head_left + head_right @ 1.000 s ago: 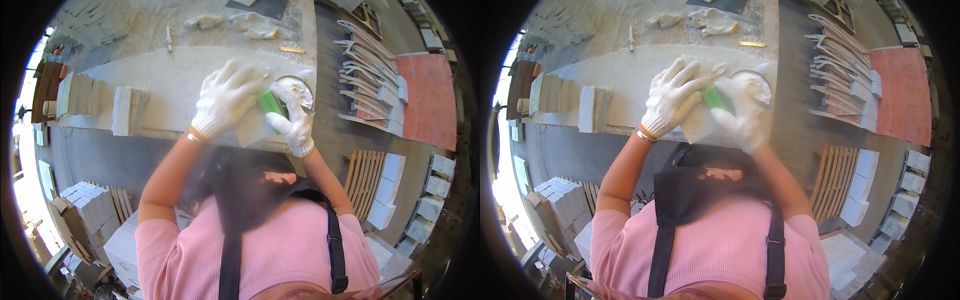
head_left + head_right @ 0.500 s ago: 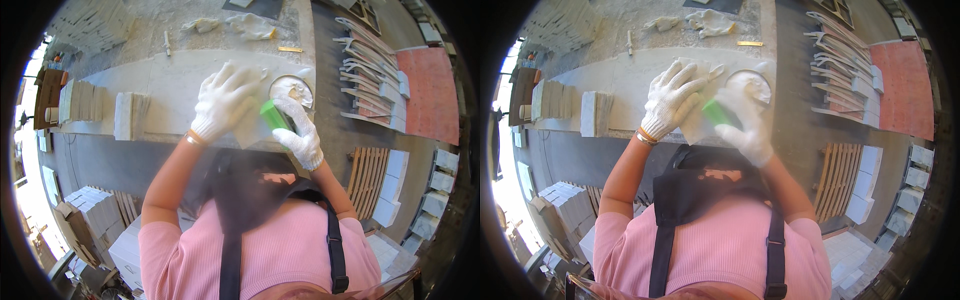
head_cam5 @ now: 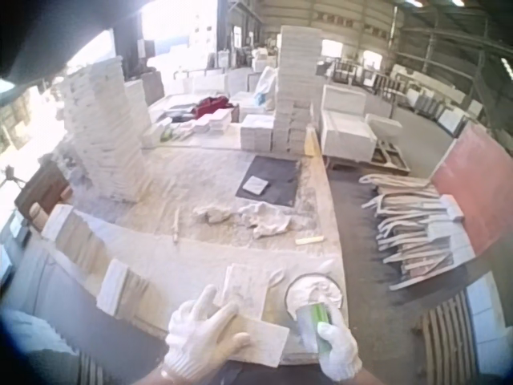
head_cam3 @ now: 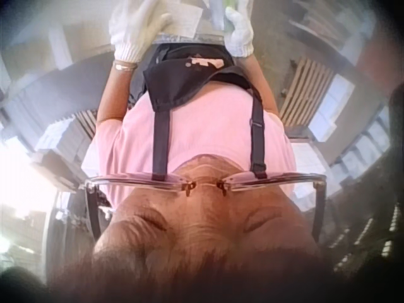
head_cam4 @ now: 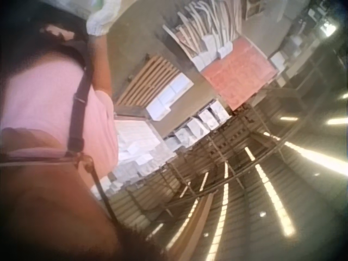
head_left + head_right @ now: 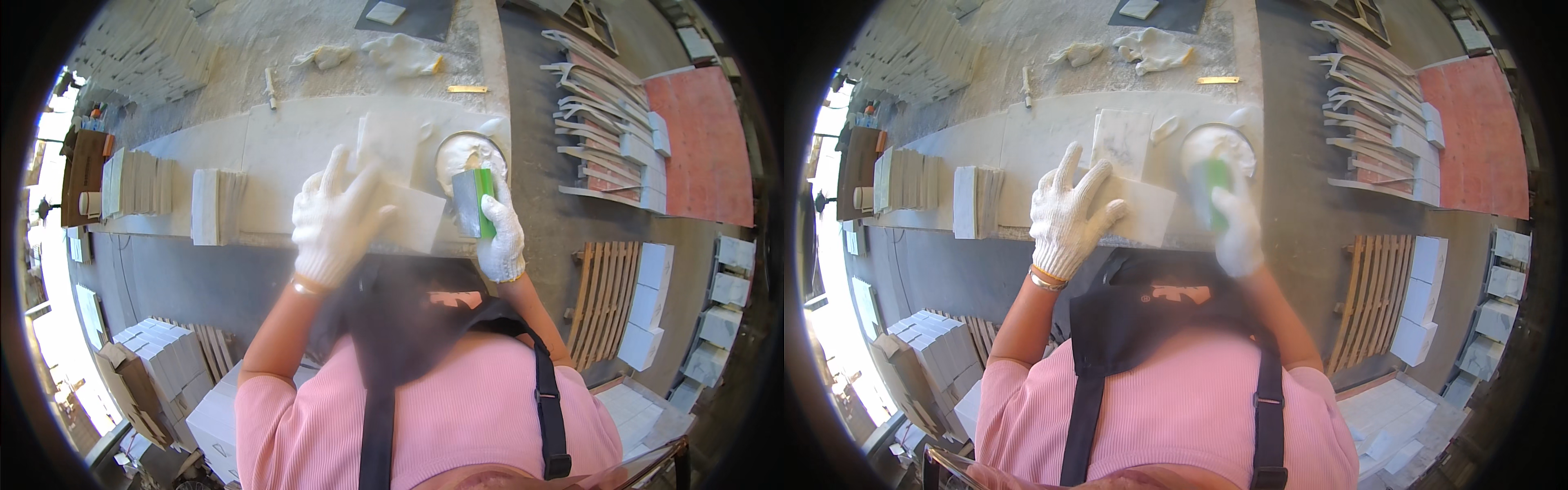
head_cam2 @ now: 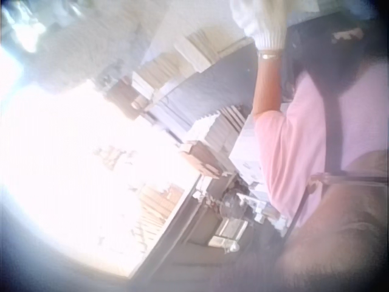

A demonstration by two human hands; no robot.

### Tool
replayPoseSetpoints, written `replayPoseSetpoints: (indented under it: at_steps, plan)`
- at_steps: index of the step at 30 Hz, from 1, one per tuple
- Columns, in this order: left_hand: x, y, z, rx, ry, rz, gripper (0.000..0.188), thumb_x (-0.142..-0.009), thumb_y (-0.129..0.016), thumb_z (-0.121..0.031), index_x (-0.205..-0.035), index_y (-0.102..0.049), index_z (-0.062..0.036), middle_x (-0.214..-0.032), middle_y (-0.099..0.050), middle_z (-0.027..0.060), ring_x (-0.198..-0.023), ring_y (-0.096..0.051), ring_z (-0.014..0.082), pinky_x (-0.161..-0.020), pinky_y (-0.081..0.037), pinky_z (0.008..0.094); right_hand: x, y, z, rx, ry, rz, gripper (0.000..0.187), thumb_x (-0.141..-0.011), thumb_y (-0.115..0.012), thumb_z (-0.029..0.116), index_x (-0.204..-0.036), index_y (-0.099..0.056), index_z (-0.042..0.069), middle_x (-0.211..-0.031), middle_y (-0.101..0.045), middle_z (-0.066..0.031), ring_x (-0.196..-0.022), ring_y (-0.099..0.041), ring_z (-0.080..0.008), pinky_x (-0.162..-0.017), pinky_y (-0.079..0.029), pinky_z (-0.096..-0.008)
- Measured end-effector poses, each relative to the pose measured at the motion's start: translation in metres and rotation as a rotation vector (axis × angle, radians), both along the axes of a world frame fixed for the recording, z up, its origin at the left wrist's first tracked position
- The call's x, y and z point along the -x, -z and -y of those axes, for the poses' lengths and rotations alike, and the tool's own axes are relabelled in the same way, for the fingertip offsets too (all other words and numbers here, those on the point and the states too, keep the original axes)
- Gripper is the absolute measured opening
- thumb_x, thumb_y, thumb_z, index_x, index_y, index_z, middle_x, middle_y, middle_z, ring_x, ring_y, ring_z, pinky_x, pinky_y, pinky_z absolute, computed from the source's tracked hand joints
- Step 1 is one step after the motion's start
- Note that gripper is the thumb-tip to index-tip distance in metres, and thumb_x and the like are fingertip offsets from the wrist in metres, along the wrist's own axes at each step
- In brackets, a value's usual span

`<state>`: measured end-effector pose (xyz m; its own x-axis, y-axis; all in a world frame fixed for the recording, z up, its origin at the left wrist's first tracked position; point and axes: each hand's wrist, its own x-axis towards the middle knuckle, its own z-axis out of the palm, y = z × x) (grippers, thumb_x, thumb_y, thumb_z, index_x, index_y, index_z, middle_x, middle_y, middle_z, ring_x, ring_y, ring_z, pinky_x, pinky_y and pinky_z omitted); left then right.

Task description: The person scoops white paste from a container with a small metal tool and spreads it onto a rectangular tile. They then use a green sponge to smooth the paste across the tile surface. The person repeats this process on multiple tiles, applying and smoothing the paste.

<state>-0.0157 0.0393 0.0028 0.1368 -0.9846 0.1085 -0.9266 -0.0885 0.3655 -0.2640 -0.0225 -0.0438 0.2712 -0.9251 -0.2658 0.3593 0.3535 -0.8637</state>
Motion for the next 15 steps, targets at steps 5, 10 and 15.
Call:
replayPoseSetpoints:
  at_steps: [5, 10, 15]
  plan:
    - [-0.004, -0.018, -0.007, -0.064, 0.075, 0.104, 0.084, -0.068, -0.087, -0.056, -0.14, -0.065, -0.0193, -0.151, -0.054, 0.0166, -0.135, -0.05, 0.0457, -0.11, -0.042, 0.0555, -0.009, -0.018, -0.003, -0.004, -0.077, 0.005, 0.085, -0.093, -0.056, 0.011, -0.169, -0.019, 0.002, -0.166, -0.036, -0.0122, -0.148, -0.039, -0.0225, -0.121, -0.032, -0.0347]
    - [-0.005, -0.006, 0.007, 0.056, 0.345, 0.012, 0.095, -0.064, -0.087, -0.055, -0.143, -0.059, -0.0114, -0.149, -0.055, 0.014, -0.142, -0.045, 0.0423, -0.112, -0.039, 0.0566, -0.02, -0.025, -0.014, 0.229, -0.086, -0.348, 0.077, -0.096, -0.061, 0.02, -0.164, -0.03, -0.001, -0.159, -0.042, -0.0139, -0.145, -0.041, -0.0245, -0.121, -0.031, -0.0364]
    - [-0.006, 0.003, 0.008, 0.072, 0.387, -0.072, 0.096, -0.063, -0.087, -0.054, -0.142, -0.059, -0.0077, -0.148, -0.056, 0.012, -0.142, -0.047, 0.0384, -0.112, -0.039, 0.0553, -0.041, -0.013, 0.004, 0.252, -0.106, -0.436, 0.073, -0.101, -0.06, 0.016, -0.164, -0.028, -0.002, -0.157, -0.045, -0.0156, -0.143, -0.043, -0.0248, -0.121, -0.032, -0.0351]
